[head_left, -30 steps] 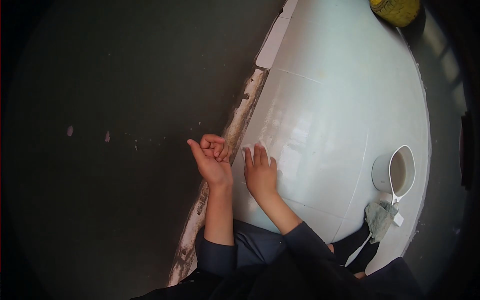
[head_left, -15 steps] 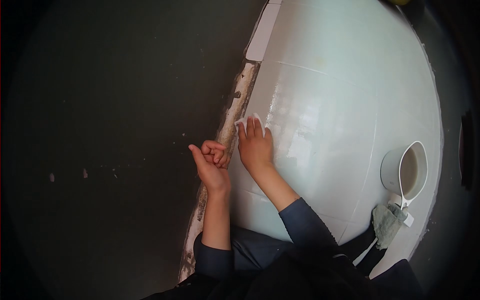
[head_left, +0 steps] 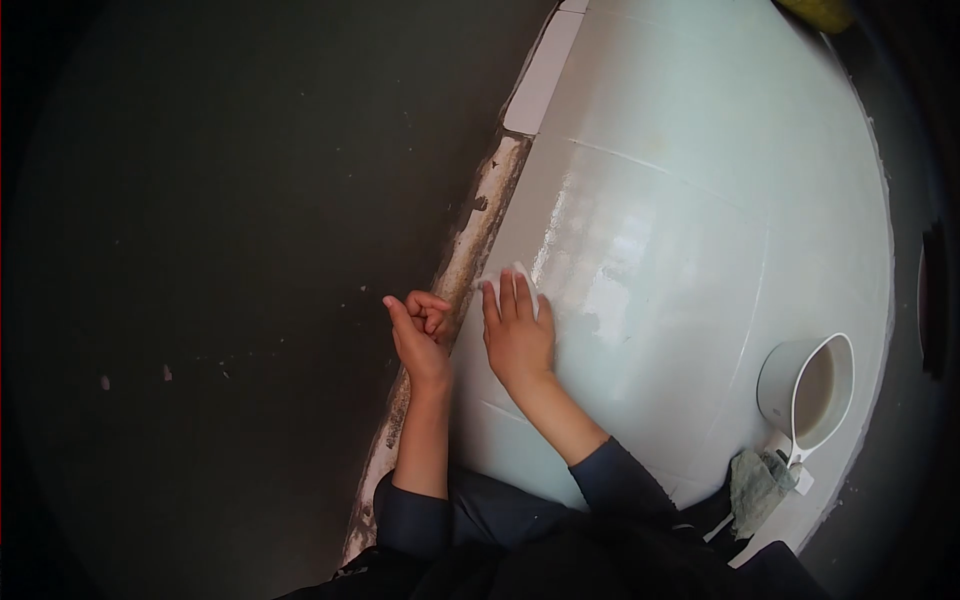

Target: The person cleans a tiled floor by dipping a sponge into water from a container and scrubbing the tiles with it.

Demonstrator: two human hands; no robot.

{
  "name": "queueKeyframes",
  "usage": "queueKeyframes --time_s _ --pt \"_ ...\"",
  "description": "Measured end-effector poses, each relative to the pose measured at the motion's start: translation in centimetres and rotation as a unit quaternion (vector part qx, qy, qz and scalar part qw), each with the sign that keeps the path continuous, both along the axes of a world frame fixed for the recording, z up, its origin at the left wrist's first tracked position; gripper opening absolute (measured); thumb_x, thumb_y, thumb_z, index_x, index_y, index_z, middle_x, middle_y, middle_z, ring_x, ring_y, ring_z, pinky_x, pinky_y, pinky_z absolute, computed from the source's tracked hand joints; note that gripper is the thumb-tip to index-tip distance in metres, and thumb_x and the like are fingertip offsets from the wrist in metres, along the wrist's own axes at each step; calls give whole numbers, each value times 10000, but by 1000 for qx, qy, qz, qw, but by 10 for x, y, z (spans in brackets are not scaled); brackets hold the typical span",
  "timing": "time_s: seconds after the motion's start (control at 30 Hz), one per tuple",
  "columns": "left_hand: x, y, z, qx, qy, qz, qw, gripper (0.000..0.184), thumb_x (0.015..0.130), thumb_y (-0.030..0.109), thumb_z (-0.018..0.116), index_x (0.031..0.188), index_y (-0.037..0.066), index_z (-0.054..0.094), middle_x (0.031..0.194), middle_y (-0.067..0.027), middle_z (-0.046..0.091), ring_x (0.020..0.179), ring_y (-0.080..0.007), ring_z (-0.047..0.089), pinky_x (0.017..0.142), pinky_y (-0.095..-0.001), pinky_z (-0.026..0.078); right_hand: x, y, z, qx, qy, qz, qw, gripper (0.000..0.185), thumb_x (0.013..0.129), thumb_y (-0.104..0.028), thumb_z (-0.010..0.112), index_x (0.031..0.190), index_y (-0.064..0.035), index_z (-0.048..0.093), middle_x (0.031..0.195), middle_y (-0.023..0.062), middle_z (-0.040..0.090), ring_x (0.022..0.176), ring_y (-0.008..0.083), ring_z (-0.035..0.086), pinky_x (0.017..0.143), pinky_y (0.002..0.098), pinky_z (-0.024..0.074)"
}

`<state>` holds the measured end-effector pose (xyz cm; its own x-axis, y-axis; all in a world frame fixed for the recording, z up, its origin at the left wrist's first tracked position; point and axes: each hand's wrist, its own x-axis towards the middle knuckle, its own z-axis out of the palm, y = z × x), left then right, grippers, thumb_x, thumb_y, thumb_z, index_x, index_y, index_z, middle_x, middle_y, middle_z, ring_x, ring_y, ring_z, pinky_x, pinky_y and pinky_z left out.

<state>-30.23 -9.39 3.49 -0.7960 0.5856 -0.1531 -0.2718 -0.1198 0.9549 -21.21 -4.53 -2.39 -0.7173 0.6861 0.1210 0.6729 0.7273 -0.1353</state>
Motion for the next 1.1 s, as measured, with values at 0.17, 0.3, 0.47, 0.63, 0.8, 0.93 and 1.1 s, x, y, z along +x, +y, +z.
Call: queueKeyframes --time_s 0.17,0.3,0.47,0.63,0.8,0.93,1.1 --pt "-1 2 5 7 18 7 1000 597 975 492 216 691 43 489 555 45 258 505 -66 208 477 -225 191 -13 13 -1 9 -15 -23 1000 506 852 -286 503 1327 -127 435 1397 135 380 1290 259 348 981 457 321" --pt "4 7 4 -39 24 -10 999 610 971 506 211 681 48 490 552 55 253 498 -57 208 473 -224 185 43 -28 1 -2 -12 -1 1000 510 857 -275 479 1340 -121 420 1400 145 374 1292 268 340 988 484 300" --pt "5 7 -9 -91 55 -31 994 628 965 524 202 669 52 493 551 62 247 494 -51 215 468 -221 175 36 -18 -2 -47 0 6 999 501 868 -258 448 1346 -114 412 1407 152 363 1298 279 328 993 507 282" --pt "0 7 -11 -98 71 -19 992 660 975 494 173 678 25 530 549 71 259 484 -44 216 462 -224 160 -17 51 -2 10 -10 -46 999 516 853 -293 501 1336 -130 424 1391 132 387 1294 257 336 989 458 309" --pt "4 11 -8 -87 64 -34 994 661 977 491 171 671 23 523 555 71 258 500 -50 220 478 -226 172 9 27 -2 14 -1 -33 999 508 849 -267 514 1330 -126 430 1385 132 393 1291 252 340 987 459 310" --pt "7 11 -9 -87 64 -44 993 664 977 493 168 665 22 517 559 70 258 514 -54 226 495 -227 184 47 -14 8 -11 1 -8 1000 509 838 -251 532 1321 -123 438 1383 136 394 1284 247 351 990 463 305" --pt "5 10 -11 -87 63 -44 993 671 975 497 165 667 21 522 558 68 260 512 -52 228 493 -227 182 9 29 0 15 13 -24 999 497 838 -263 531 1308 -122 455 1369 135 414 1270 247 370 972 451 324"
